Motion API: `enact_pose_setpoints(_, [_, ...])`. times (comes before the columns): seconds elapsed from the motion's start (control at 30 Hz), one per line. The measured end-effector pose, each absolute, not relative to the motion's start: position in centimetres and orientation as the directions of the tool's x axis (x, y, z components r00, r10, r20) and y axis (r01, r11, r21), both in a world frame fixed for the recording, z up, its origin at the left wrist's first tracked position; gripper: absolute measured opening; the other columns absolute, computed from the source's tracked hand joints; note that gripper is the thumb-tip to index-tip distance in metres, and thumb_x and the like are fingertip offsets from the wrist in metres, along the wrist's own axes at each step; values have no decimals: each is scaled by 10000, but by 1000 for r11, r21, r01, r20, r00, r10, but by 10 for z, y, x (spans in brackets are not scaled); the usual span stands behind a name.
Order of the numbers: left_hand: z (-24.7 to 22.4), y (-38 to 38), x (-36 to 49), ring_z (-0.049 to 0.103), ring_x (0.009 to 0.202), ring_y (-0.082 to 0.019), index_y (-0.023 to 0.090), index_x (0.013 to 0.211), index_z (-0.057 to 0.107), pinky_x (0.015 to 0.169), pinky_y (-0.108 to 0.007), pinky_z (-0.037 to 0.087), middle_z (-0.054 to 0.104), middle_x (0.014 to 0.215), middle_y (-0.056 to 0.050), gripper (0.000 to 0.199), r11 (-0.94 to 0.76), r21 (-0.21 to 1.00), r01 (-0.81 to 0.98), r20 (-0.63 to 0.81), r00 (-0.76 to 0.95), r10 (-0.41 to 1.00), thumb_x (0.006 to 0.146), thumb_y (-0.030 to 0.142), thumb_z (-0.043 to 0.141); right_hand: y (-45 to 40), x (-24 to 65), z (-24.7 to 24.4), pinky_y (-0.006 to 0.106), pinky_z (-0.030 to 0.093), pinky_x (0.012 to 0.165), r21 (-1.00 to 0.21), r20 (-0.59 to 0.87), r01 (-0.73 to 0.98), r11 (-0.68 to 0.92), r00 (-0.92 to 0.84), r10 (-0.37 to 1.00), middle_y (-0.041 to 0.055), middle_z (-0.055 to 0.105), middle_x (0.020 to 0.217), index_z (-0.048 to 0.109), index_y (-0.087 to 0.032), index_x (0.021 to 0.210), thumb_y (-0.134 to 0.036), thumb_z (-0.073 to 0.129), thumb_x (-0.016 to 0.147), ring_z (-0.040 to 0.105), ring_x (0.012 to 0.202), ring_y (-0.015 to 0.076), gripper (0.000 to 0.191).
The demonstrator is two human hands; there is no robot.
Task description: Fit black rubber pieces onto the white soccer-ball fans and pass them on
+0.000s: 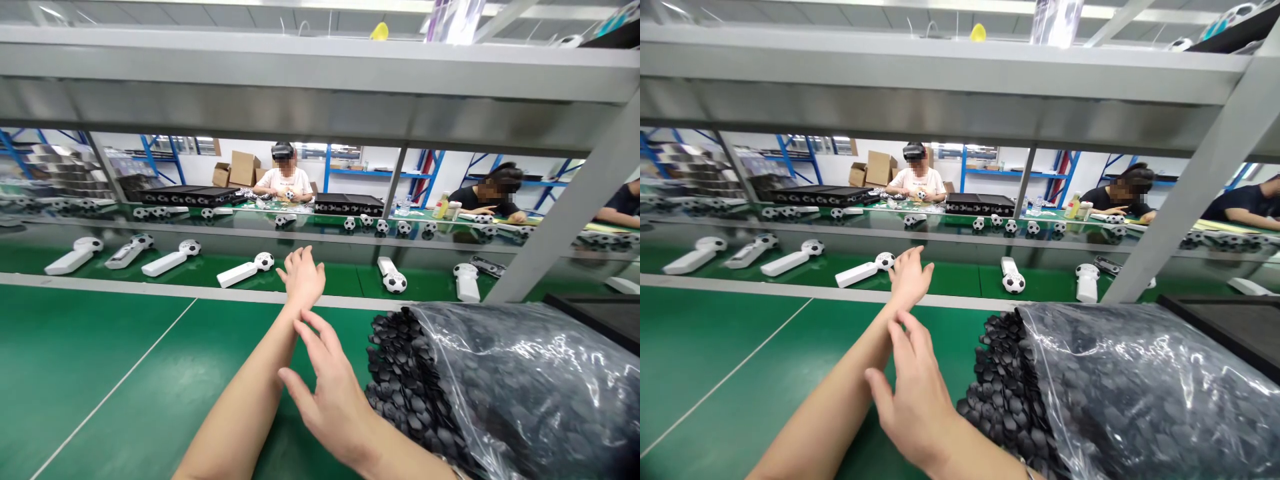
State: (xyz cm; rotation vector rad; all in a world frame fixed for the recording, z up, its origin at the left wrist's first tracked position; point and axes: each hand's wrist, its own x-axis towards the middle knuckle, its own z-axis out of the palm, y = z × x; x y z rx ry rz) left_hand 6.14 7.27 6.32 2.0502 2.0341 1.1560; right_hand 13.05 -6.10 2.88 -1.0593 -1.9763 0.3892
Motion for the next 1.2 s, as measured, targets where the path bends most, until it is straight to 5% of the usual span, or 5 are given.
enact_pose_setpoints(0.17, [66,71,61,309,1223,-288,205,1235,397,976,-540,273,421,1308,-88,449,-156,539,828,463,-136,876,795,272,456,-59,132,30,377,303,1049,-602,554,574,554,-199,808,121,210,1414,270,-127,1345,-283,485,822,217,1301,226,587])
enact_pose_setpoints(0.33, [67,71,61,340,1200,-296,203,1237,395,964,-541,284,437,1292,-91,439,-159,564,810,458,-147,877,806,281,433,-61,133,32,336,332,1036,-570,541,550,611,-308,782,112,320,1361,375,-139,1293,-264,483,822,294,1267,201,499])
enact_pose_setpoints(0.83, [68,67,65,318,1210,-277,214,1240,383,981,-564,243,437,1297,-79,447,-193,543,817,495,-126,859,801,282,436,-63,135,36,433,320,1033,-477,581,664,576,-253,773,139,249,1407,333,-106,1321,-305,468,840,220,1297,253,537])
enact_pose_setpoints(0.97, [69,66,66,338,1201,-270,207,1236,386,980,-522,274,446,1288,-80,436,-183,554,812,498,-147,855,808,276,426,-65,134,39,404,354,1019,-447,564,628,637,-355,745,127,374,1344,399,-123,1283,-301,471,841,310,1258,234,482])
enact_pose_setpoints(1.2, [74,65,66,340,1214,-267,226,1241,382,985,-469,289,447,1284,-75,443,-208,600,773,471,-131,872,806,291,438,-67,137,41,441,365,1002,-449,577,659,604,-302,759,145,313,1383,373,-116,1302,-317,483,836,289,1271,267,520])
